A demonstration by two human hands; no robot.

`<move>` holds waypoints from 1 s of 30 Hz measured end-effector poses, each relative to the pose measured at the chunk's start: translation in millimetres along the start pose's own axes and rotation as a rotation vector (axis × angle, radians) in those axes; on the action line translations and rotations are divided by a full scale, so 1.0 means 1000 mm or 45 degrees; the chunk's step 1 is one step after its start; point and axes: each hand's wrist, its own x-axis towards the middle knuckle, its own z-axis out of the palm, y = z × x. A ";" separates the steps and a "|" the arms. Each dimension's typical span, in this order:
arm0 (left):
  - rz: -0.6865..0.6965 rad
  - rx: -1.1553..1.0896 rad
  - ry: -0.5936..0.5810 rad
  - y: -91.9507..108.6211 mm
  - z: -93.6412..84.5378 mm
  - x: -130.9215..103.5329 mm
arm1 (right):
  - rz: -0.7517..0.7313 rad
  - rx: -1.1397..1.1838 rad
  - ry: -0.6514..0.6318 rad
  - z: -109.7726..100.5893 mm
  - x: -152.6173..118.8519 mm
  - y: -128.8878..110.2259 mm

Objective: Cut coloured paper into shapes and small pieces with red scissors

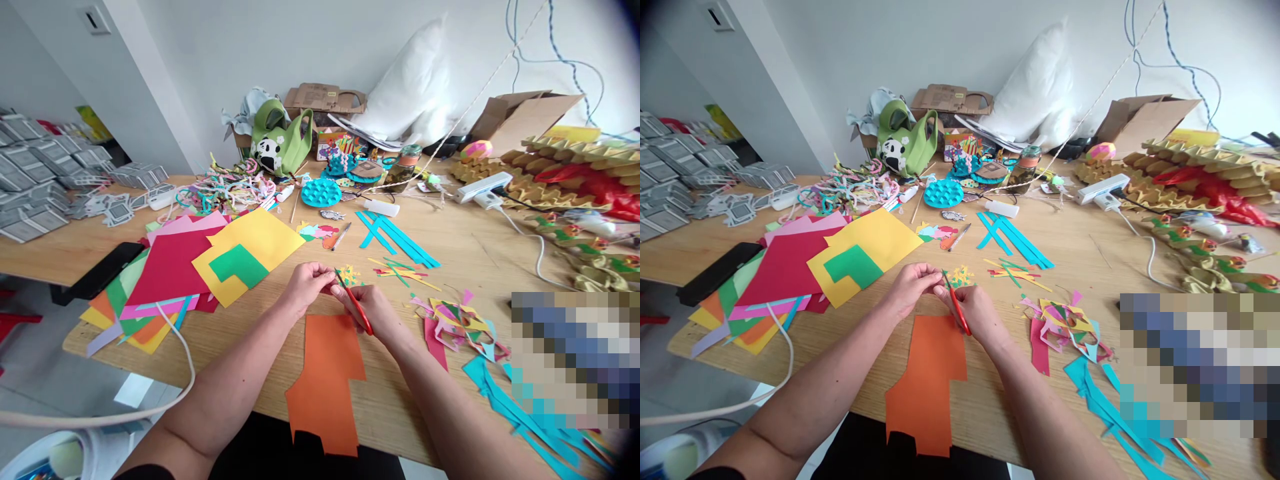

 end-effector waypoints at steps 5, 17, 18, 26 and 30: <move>-0.002 0.002 0.005 0.000 0.000 0.000 | -0.007 0.033 -0.008 0.001 0.001 0.001; 0.007 0.033 0.002 -0.002 -0.004 0.003 | 0.149 0.258 -0.068 -0.006 0.004 0.007; 0.005 0.035 0.018 -0.002 -0.005 0.003 | 0.160 0.346 -0.083 -0.007 0.004 0.007; -0.038 0.060 0.057 -0.005 -0.008 0.009 | 0.220 0.881 -0.273 -0.013 0.014 0.014; -0.036 0.064 0.004 -0.008 -0.008 0.009 | 0.213 0.928 -0.298 -0.016 0.016 0.014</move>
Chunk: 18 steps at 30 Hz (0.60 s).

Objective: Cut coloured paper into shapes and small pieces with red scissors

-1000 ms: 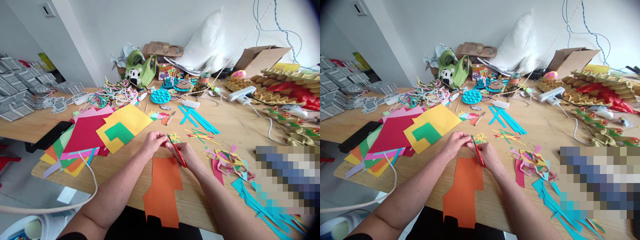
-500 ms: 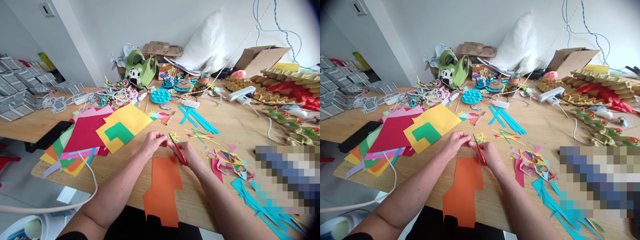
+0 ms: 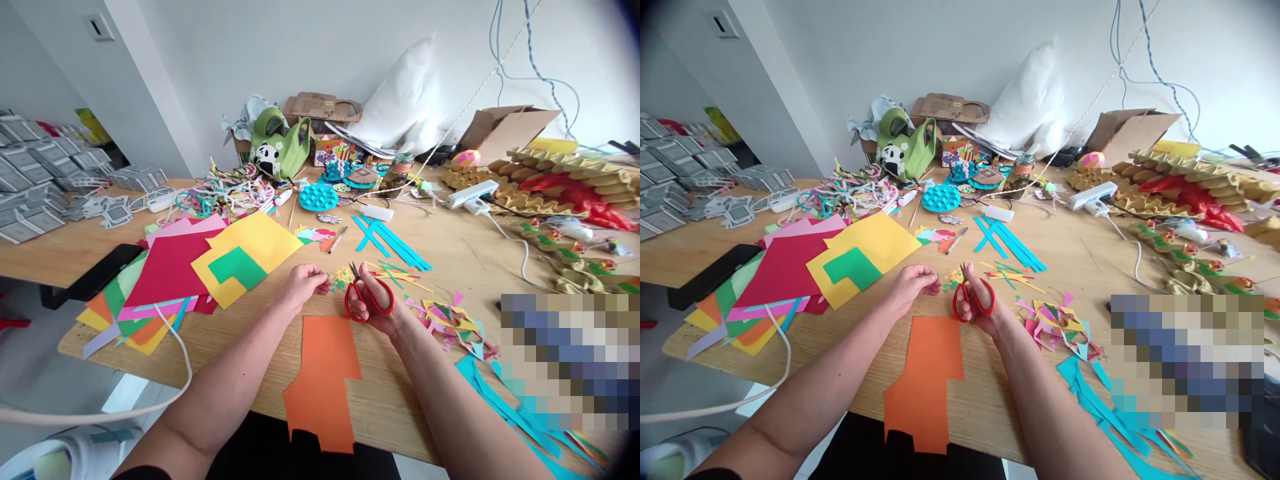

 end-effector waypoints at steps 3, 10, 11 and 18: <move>0.029 0.011 -0.048 -0.002 0.001 -0.001 | -0.040 -0.067 -0.006 0.001 -0.001 0.000; 0.112 0.113 -0.201 -0.008 0.004 -0.003 | -0.565 -0.609 0.461 0.010 -0.002 0.005; 0.121 0.134 -0.221 -0.008 0.004 -0.003 | -0.632 -0.623 0.489 0.011 -0.001 0.006; 0.128 0.246 -0.227 -0.009 0.005 -0.005 | -0.713 -0.749 0.633 0.014 -0.001 0.009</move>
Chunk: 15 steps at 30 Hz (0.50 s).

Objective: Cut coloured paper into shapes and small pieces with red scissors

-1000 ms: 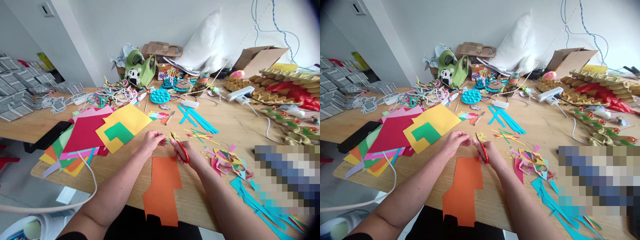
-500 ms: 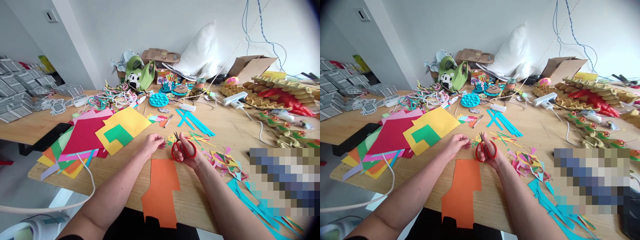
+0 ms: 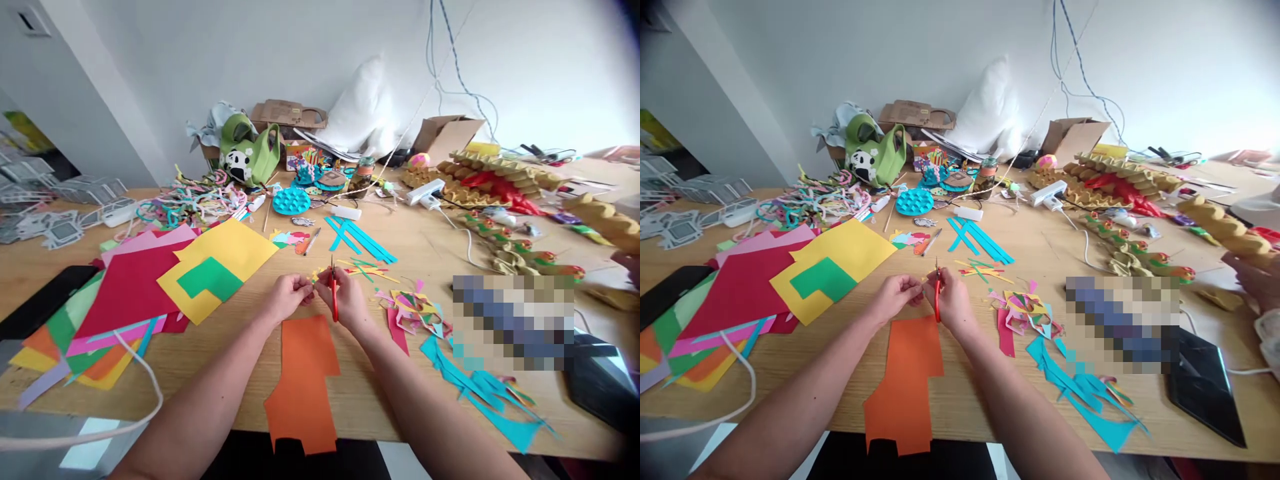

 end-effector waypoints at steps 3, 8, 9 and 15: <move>0.029 0.025 -0.027 0.000 0.000 -0.001 | -0.013 -0.037 -0.005 -0.001 0.000 -0.002; 0.013 0.027 -0.048 -0.002 0.000 0.000 | -0.053 -0.090 -0.028 -0.001 -0.003 -0.007; 0.002 0.017 -0.055 -0.002 0.000 0.000 | -0.062 -0.097 -0.025 -0.001 -0.003 -0.008; -0.065 -0.069 -0.084 0.002 0.001 -0.001 | -0.069 -0.151 -0.012 -0.003 -0.001 -0.008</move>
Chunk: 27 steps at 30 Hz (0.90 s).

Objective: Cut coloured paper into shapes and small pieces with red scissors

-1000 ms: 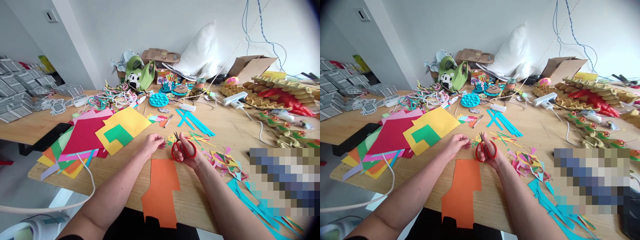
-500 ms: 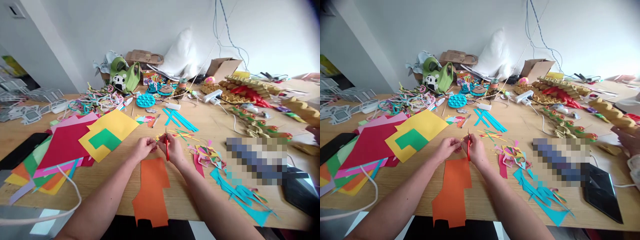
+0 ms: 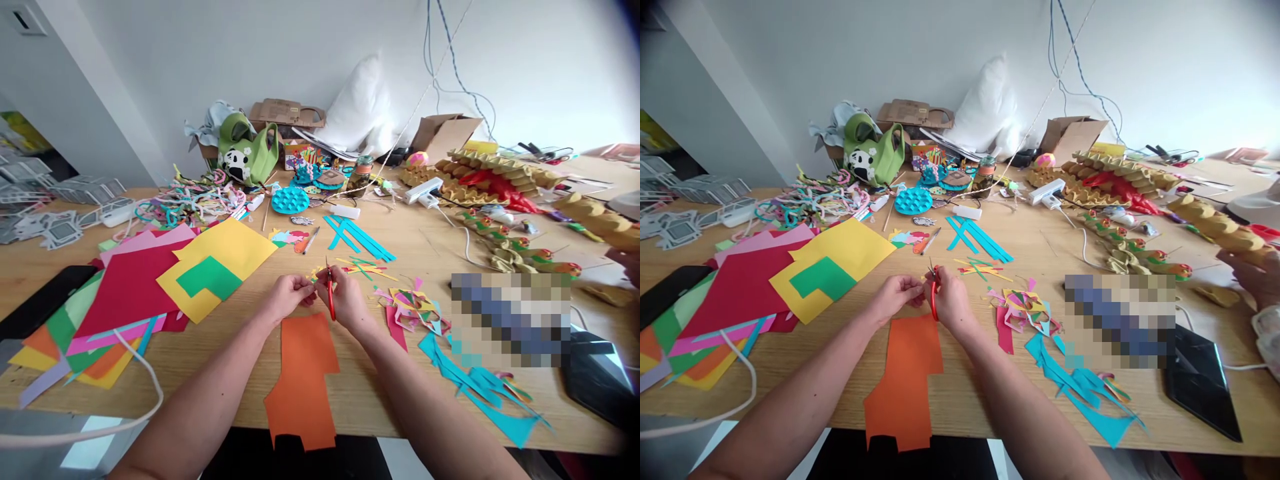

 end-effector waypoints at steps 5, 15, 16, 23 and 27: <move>0.050 -0.057 0.266 0.005 -0.007 0.004 | 0.057 -0.105 -0.079 -0.027 0.013 0.013; 0.312 0.162 0.485 -0.009 -0.023 0.019 | 0.170 -1.129 -0.437 -0.079 -0.002 0.025; 0.349 0.236 0.479 -0.012 -0.023 0.021 | 0.184 -1.166 -0.435 -0.081 -0.005 0.027; 0.490 0.776 0.396 -0.017 -0.020 0.018 | 0.257 -1.203 -0.408 -0.089 -0.005 0.033; 0.687 1.170 0.354 -0.015 -0.016 0.012 | 0.144 -1.063 -0.432 -0.078 0.001 0.025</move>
